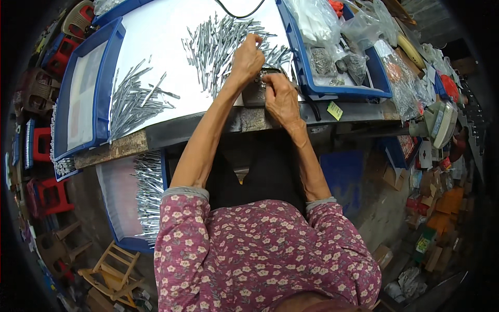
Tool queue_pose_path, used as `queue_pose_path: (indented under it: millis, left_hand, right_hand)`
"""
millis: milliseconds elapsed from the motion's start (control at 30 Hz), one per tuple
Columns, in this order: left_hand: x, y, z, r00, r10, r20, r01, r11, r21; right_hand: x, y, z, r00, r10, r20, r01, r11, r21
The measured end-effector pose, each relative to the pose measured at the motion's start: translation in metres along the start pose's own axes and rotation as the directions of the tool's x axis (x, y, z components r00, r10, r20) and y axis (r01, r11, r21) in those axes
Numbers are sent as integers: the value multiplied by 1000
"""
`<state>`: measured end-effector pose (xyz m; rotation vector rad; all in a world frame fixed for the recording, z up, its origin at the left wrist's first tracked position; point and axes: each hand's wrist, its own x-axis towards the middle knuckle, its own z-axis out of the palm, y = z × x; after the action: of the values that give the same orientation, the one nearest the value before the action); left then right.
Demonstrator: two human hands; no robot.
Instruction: Manually assembling small metal components at a workshop bench.
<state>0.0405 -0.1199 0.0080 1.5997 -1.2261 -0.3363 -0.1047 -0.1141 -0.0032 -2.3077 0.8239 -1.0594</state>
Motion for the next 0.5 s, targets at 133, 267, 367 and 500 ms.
queue_pose_path:
  millis: [133, 267, 367, 500]
  left_hand:
    - [20, 13, 4, 989, -91, 114, 86, 995, 42]
    - [30, -2, 11, 991, -40, 129, 50, 996, -71]
    - [30, -9, 8, 998, 27, 51, -21, 994, -107]
    - [2, 8, -19, 994, 24, -105, -39, 989, -143]
  right_hand:
    - [-1, 0, -2, 991, -73, 108, 82, 994, -76]
    - [-1, -2, 2, 981, -98, 164, 108, 993, -52]
    - [0, -2, 5, 982, -122, 141, 130, 990, -47]
    - [2, -4, 4, 987, -62, 148, 66, 998, -21]
